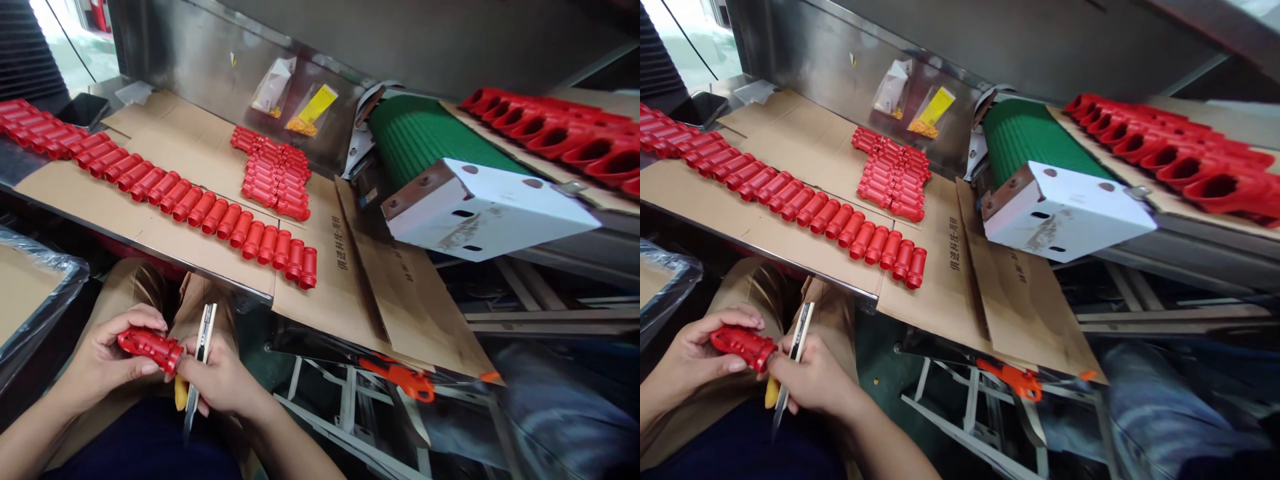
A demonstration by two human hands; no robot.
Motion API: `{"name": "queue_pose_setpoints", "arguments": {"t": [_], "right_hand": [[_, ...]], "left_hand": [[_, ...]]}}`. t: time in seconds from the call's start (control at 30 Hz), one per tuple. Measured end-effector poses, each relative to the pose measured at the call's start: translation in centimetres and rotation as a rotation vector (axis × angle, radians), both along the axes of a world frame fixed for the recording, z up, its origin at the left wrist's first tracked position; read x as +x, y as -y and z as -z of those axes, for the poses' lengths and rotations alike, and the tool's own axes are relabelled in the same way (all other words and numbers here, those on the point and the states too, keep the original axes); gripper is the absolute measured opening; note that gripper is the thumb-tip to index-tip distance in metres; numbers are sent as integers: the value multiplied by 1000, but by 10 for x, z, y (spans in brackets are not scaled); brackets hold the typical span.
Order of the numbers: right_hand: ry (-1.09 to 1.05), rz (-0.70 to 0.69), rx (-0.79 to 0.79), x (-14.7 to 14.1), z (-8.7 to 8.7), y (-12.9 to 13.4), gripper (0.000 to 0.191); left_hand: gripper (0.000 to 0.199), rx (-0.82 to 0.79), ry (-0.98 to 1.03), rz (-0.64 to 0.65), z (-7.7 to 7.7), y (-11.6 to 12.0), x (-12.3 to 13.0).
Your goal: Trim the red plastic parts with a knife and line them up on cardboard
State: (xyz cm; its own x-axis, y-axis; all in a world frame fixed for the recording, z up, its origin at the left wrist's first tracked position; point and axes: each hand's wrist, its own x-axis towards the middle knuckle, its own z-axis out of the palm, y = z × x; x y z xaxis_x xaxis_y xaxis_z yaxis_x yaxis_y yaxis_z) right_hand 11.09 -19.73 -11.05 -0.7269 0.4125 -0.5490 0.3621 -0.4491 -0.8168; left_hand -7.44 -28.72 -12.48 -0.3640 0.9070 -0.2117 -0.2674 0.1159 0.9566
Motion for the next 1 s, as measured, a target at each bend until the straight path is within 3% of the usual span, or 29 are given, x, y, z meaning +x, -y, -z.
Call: {"name": "queue_pose_setpoints", "arguments": {"t": [0.1, 0.23, 0.33, 0.43, 0.63, 0.87, 1.0], "right_hand": [[-76, -14, 353, 6, 5, 5, 28], [-288, 45, 1074, 24, 7, 8, 19], [-373, 143, 1314, 38, 1, 11, 37], [-443, 212, 1307, 41, -3, 14, 43], [-514, 240, 1180, 26, 3, 11, 20], [-621, 140, 1220, 20, 9, 8, 36], [-616, 137, 1220, 19, 11, 9, 35]], "left_hand": [[65, -63, 249, -73, -11, -1, 7], [53, -95, 437, -142, -13, -6, 10], [51, -124, 439, -142, -13, -9, 10], [54, -158, 437, -150, -12, -11, 11], [52, -185, 413, -166, -10, -10, 15], [46, -209, 426, -165, -13, -10, 19], [47, -209, 432, -169, -13, -9, 20]]}}
